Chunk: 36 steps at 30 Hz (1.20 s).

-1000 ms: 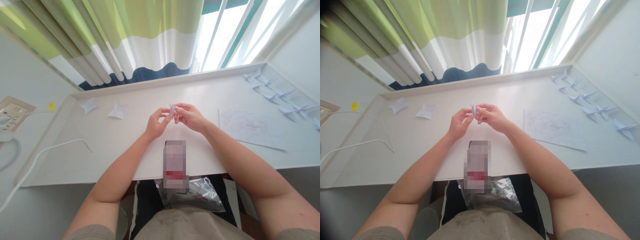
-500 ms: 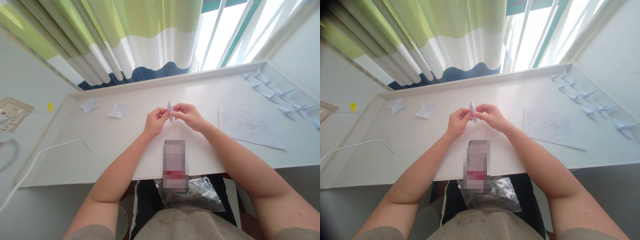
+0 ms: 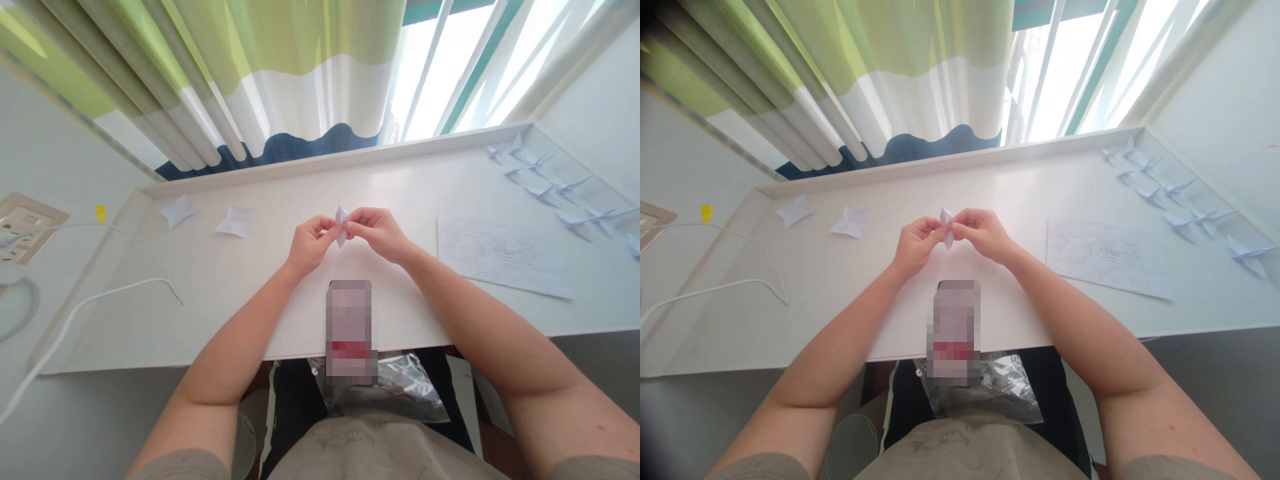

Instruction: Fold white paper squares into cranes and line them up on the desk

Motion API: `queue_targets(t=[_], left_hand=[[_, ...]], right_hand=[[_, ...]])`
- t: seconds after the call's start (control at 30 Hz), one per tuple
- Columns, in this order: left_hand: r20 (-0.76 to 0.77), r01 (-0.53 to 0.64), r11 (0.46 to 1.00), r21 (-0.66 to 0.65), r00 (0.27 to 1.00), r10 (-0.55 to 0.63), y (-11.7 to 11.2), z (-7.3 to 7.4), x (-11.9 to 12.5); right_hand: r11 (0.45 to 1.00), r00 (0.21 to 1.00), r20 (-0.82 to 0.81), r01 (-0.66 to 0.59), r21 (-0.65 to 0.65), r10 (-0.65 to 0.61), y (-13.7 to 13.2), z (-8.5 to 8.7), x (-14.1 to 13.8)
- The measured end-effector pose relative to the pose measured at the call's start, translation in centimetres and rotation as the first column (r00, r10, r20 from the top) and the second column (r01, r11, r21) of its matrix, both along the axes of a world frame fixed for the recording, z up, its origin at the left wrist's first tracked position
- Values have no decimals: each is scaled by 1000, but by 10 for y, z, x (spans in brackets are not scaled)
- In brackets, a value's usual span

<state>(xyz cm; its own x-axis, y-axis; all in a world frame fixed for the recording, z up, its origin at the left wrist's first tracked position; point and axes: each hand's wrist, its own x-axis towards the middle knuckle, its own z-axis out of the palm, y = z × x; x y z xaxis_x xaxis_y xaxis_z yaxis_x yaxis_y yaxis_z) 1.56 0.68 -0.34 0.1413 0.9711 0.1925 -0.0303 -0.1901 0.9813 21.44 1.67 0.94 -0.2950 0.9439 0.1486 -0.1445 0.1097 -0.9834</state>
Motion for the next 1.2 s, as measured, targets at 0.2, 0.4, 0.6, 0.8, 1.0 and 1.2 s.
queue_targets(t=[0.2,0.4,0.6,0.8,1.0,1.2], left_hand=[[14,52,998,-38,999,-51,-3,4,0],[47,89,992,-95,995,-85,-5,7,3],[43,70,993,-94,997,-67,-4,7,2],[115,182,969,-167,980,-165,-6,11,0],[179,268,939,-215,956,-231,-6,14,-2],[219,425,861,-278,901,-374,-5,19,-9]], right_hand=[[999,998,59,29,17,-30,-1,3,1],[996,994,93,56,71,-62,0,-1,-1],[988,994,24,108,108,-111,2,1,2],[997,999,33,39,73,-41,3,7,6],[998,999,-52,-8,65,12,1,7,6],[995,989,-102,-100,30,103,1,11,9]])
